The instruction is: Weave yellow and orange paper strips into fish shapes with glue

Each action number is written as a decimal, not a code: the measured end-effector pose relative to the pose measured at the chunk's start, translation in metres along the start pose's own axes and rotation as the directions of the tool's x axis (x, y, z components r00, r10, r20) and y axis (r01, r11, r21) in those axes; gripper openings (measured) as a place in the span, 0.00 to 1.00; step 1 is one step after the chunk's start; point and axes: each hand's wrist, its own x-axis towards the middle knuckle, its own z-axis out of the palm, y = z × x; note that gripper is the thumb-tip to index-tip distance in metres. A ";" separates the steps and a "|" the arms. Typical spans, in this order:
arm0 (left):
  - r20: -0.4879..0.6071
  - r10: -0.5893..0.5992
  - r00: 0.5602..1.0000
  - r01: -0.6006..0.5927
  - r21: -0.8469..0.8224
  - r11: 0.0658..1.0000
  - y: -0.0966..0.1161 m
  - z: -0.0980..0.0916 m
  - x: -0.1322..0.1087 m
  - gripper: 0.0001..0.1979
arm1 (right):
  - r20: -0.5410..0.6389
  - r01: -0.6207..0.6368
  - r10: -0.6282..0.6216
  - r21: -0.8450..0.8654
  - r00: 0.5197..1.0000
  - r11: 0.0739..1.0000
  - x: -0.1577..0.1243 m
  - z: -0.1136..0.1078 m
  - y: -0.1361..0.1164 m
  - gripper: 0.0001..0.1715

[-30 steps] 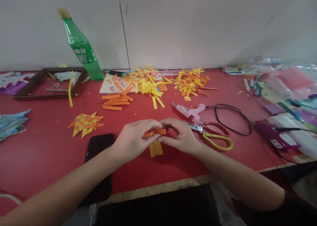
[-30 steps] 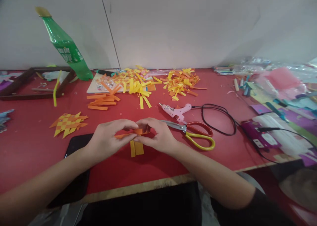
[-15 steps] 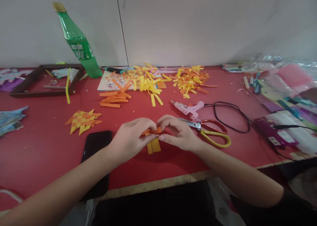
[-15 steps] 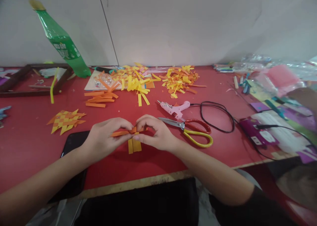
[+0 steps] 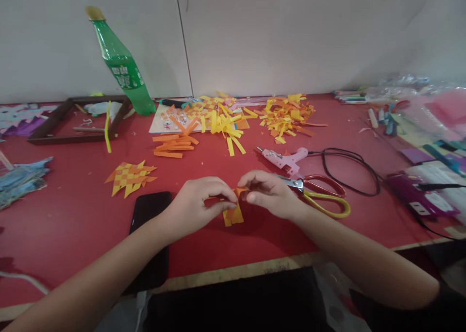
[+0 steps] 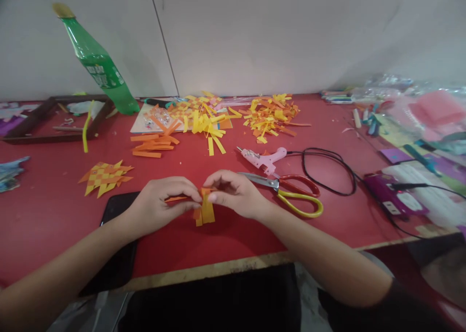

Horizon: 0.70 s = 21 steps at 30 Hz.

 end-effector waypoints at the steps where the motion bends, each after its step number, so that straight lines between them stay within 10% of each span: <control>1: 0.034 -0.040 0.999 0.041 -0.026 0.999 0.000 -0.001 -0.001 0.05 | -0.018 -0.003 0.003 -0.011 1.000 1.000 0.000 -0.001 0.000 0.19; 12: -0.023 -0.297 0.955 0.277 -0.296 0.914 -0.021 0.001 -0.012 0.09 | -0.238 -0.025 -0.056 -0.324 0.970 0.946 -0.001 -0.001 0.003 0.09; 21: -0.231 -0.408 0.883 0.399 -0.084 0.913 -0.032 -0.003 -0.011 0.10 | -0.283 0.065 -0.228 -0.487 0.932 0.871 -0.005 -0.001 0.005 0.07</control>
